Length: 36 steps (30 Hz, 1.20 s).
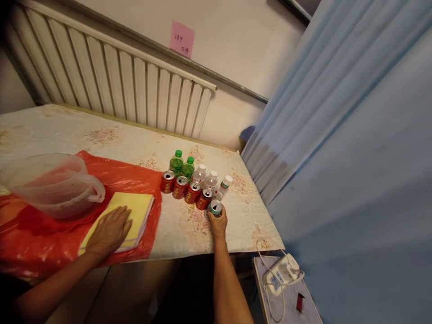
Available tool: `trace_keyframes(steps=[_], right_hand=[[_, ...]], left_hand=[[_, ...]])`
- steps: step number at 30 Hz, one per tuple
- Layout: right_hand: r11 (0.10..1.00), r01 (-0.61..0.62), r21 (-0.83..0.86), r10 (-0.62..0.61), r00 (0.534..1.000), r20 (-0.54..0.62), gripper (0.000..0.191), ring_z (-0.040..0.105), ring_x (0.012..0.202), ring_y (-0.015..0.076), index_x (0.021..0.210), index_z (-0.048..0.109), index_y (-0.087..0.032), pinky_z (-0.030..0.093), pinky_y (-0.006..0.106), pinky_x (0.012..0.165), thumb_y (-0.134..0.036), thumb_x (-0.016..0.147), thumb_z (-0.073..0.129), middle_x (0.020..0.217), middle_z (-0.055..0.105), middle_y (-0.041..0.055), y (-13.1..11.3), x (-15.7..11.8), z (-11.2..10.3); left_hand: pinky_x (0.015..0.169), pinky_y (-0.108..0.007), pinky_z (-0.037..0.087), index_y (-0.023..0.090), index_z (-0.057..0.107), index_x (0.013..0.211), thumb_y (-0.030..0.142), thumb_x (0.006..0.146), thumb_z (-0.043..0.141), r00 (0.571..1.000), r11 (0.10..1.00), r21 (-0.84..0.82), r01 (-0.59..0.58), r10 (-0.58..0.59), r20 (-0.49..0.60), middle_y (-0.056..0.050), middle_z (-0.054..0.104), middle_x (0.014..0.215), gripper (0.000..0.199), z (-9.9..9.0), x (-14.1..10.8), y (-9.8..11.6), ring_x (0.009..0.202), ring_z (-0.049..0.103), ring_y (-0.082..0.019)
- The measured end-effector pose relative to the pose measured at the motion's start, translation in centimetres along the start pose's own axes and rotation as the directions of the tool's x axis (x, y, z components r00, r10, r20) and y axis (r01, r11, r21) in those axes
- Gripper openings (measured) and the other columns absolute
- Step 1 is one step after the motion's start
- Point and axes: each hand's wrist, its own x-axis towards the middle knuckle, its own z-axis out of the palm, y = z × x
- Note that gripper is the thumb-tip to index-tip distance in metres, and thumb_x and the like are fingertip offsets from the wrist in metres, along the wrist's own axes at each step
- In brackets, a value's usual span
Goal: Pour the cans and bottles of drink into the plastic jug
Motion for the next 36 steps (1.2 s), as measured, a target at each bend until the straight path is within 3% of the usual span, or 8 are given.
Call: trace_keyframes(steps=[5,11,17,24,36], right_hand=[[1.000,-0.014,0.020,0.015,1.000,-0.023,0.069,0.065,0.105,0.0240,0.127,0.058,-0.014,0.050,0.037,0.095,-0.037,0.063,0.071,0.121,0.068,0.0121,1.5,-0.2,0.3],[0.998,-0.066,-0.025,0.062,0.990,-0.131,0.074,0.064,0.108,0.0260,0.125,0.058,-0.012,0.049,0.038,0.097,-0.040,0.058,0.072,0.123,0.067,0.0151,3.2,-0.6,0.9],[0.997,-0.052,-0.054,0.045,0.991,-0.126,0.063,0.065,0.102,0.0264,0.115,0.065,-0.013,0.050,0.037,0.092,-0.035,0.057,0.071,0.115,0.070,0.0136,3.0,-0.7,0.6],[0.997,-0.070,-0.025,0.067,0.993,-0.095,0.071,0.066,0.103,0.0262,0.125,0.061,-0.012,0.050,0.037,0.093,-0.038,0.060,0.069,0.119,0.070,0.0133,3.0,-0.6,0.6],[0.997,-0.069,-0.033,0.064,0.991,-0.115,0.069,0.066,0.097,0.0250,0.124,0.062,-0.012,0.051,0.036,0.090,-0.040,0.061,0.068,0.115,0.072,0.0127,3.0,-0.4,0.5]], left_hand=[[0.108,-0.052,0.037,0.008,0.062,0.127,0.035,0.094,0.037,1.000,1.000,-0.031,0.004,-0.004,-0.006,-0.022,0.058,0.140,0.049,0.1,0.0,-0.1,0.133,0.049,-0.037],[0.109,-0.051,0.037,0.008,0.062,0.127,0.036,0.095,0.034,1.000,1.000,-0.016,0.007,-0.007,-0.007,-0.022,0.058,0.139,0.050,0.0,0.0,0.0,0.132,0.050,-0.036],[0.109,-0.050,0.037,0.008,0.062,0.127,0.036,0.095,0.034,1.000,1.000,-0.007,0.000,0.000,-0.013,-0.022,0.058,0.140,0.051,0.2,-0.1,-0.1,0.133,0.049,-0.036],[0.108,-0.052,0.037,0.006,0.062,0.127,0.035,0.095,0.035,1.000,1.000,-0.025,0.008,-0.008,-0.003,-0.023,0.058,0.139,0.051,0.1,0.0,0.0,0.132,0.050,-0.037],[0.110,-0.052,0.036,0.008,0.062,0.126,0.036,0.095,0.036,1.000,0.999,-0.051,0.008,-0.009,-0.023,-0.022,0.058,0.140,0.050,0.6,-0.1,-0.2,0.133,0.048,-0.037]])
